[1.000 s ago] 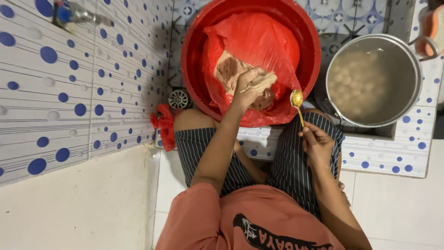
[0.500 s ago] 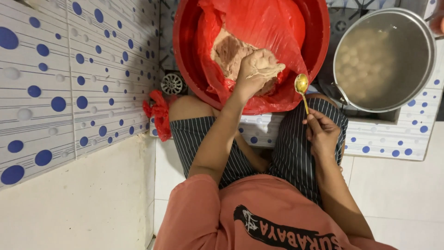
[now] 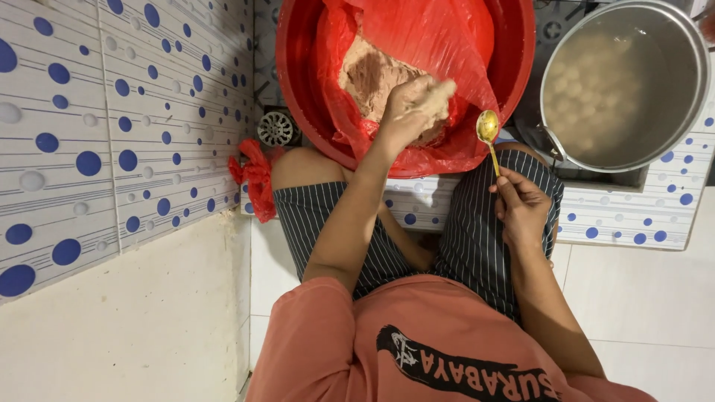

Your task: Shaping meat paste into balls by hand and using a spoon to drop them into a pot of water

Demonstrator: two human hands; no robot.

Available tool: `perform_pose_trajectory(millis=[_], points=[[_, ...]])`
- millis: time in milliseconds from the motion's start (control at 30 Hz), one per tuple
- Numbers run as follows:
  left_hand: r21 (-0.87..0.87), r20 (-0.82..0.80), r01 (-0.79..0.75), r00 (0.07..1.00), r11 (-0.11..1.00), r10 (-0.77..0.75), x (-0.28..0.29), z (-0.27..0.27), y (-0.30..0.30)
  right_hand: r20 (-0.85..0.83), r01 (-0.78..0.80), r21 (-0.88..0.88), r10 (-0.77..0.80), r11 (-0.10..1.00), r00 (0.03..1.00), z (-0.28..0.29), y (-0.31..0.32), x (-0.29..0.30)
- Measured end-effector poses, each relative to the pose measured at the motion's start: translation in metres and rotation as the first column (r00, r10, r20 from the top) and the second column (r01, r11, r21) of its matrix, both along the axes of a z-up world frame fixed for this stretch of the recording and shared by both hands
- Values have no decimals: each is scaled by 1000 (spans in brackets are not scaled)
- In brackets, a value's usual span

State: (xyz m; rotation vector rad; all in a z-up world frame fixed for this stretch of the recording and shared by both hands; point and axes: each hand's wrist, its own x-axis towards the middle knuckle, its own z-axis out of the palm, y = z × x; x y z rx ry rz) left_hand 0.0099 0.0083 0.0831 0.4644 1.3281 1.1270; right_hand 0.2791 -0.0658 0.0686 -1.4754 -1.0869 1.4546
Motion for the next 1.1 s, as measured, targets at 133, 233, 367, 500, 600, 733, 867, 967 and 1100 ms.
perform_pose_trajectory(millis=[133,233,367,500,600,733,867,967,1100], points=[[352,-129,77,991,933,-33,2,2,-6,6,-2,5,2,1000,1000,-1,0,1],[430,-111,-1,992,903,53,4,-14,-6,13,-5,6,5,1000,1000,0,0,1],[410,-287,19,952,912,109,4,-40,-6,7,-2,21,1,1000,1000,8,2,0],[378,-100,18,995,926,22,0,-37,2,104,-38,99,27,994,994,41,12,-10],[211,957,-280,252,937,-141,-1,-47,11,185,-84,238,40,968,982,61,23,-16],[401,-15,10,1000,916,-4,0,-9,-7,484,-366,595,45,716,874,90,34,-23],[461,-25,-31,999,887,48,2,-22,-7,700,-625,625,18,468,714,118,39,-41],[439,-154,62,988,896,7,-1,-10,-9,819,-738,568,-165,364,550,111,44,-43],[432,-165,60,986,900,13,0,-21,-8,847,-807,518,-305,284,436,116,50,-54]])
